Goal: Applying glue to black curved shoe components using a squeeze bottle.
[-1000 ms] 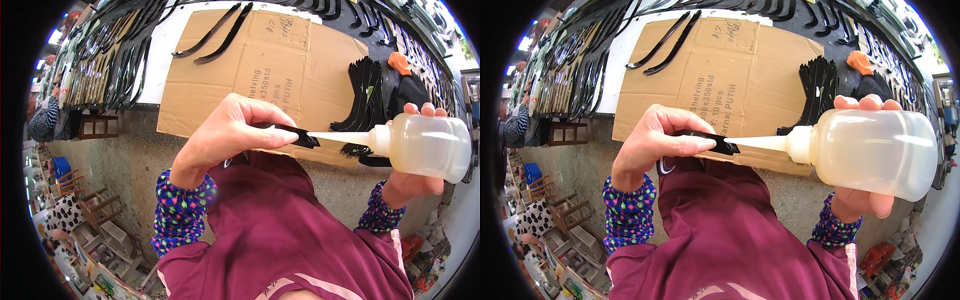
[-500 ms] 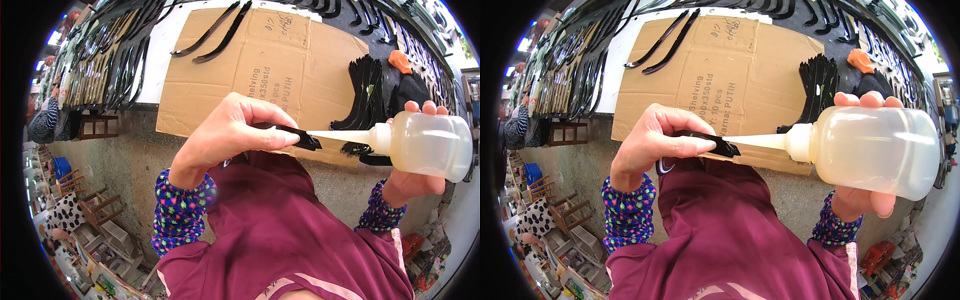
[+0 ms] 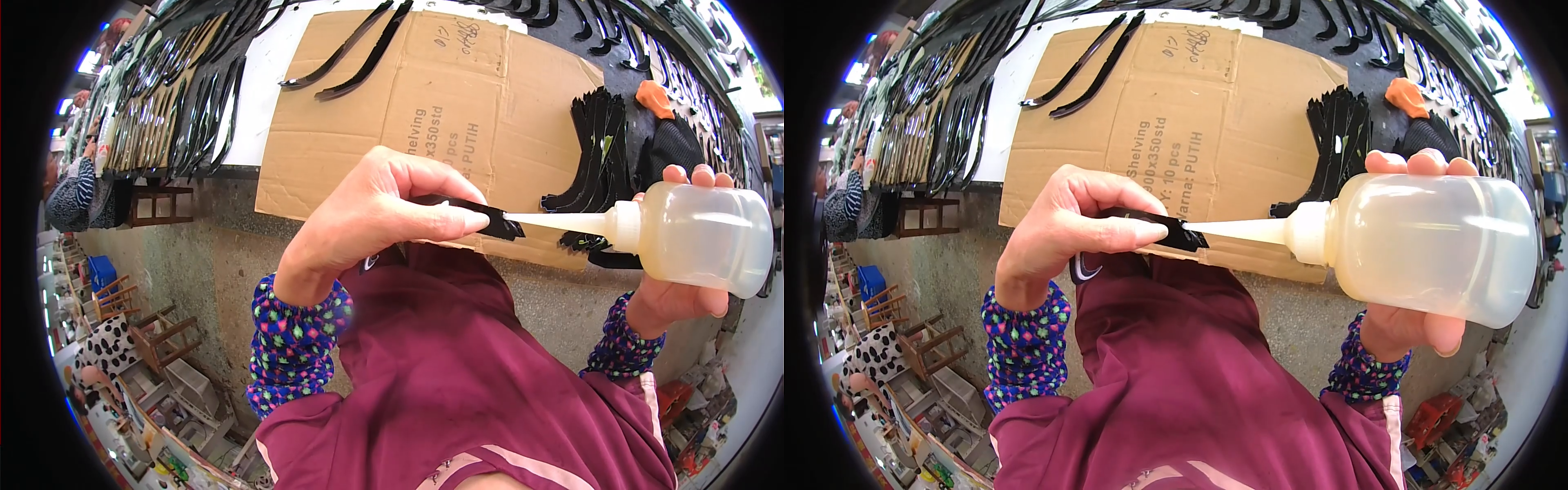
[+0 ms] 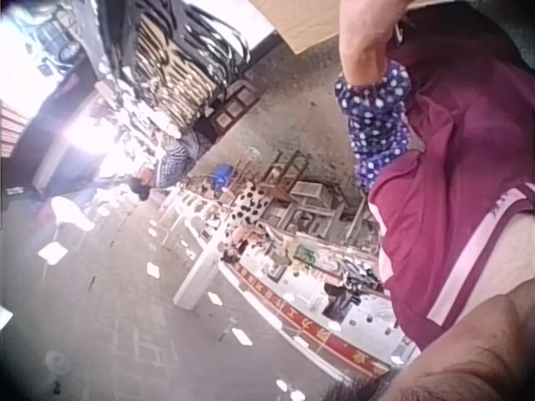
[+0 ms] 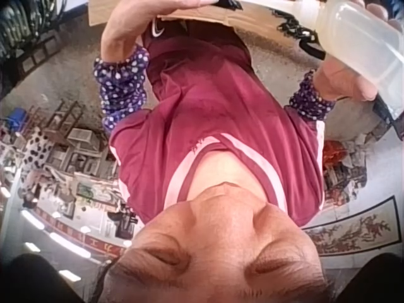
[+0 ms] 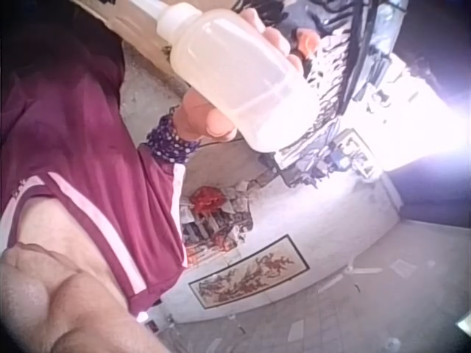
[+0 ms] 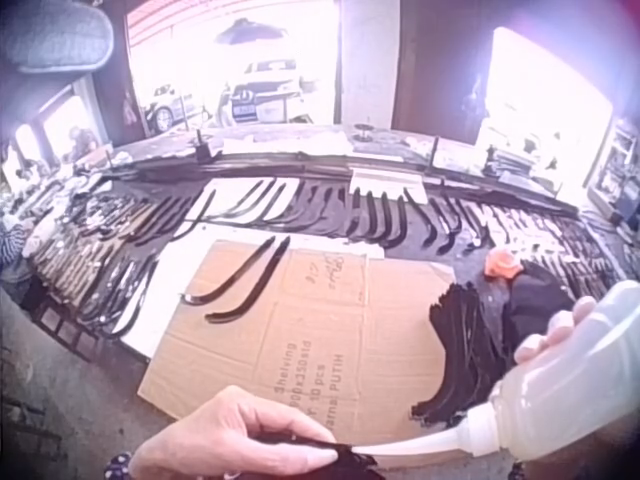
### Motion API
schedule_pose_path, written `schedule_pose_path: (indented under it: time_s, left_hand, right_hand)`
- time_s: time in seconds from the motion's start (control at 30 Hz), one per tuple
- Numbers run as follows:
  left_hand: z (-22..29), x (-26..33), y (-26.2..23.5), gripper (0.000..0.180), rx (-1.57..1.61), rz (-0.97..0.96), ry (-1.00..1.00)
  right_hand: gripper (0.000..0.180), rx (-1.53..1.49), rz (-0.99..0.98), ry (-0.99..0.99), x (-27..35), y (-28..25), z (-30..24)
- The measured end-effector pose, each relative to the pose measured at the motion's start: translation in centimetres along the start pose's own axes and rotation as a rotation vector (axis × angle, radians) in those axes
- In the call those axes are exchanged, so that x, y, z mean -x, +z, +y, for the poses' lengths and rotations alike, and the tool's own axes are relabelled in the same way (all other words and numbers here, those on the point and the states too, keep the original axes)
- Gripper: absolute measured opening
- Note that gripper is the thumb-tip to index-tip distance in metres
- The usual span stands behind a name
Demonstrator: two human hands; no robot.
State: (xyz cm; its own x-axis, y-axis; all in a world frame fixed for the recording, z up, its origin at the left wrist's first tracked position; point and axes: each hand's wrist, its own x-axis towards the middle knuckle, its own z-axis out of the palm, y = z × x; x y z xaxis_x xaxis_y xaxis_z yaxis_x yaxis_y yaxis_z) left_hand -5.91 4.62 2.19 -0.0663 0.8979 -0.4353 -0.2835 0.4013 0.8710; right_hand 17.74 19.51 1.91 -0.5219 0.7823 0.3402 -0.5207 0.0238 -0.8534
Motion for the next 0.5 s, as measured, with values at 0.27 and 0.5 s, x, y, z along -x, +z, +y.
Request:
schedule_pose_path:
  time_s: [0.27, 0.5]
  left_hand:
    - [-0.16, -0.04, -0.09, 0.015, -0.011, 0.02, 0.023]
    - [-0.21, -0.09, 0.0, 0.014, -0.016, 0.038, 0.026]
  right_hand:
    - [0.107, 0.002, -0.004, 0.012, 0.13, 0.07, -0.2]
    - [0.108, 0.012, -0.012, 0.019, 0.24, -0.08, -0.29]
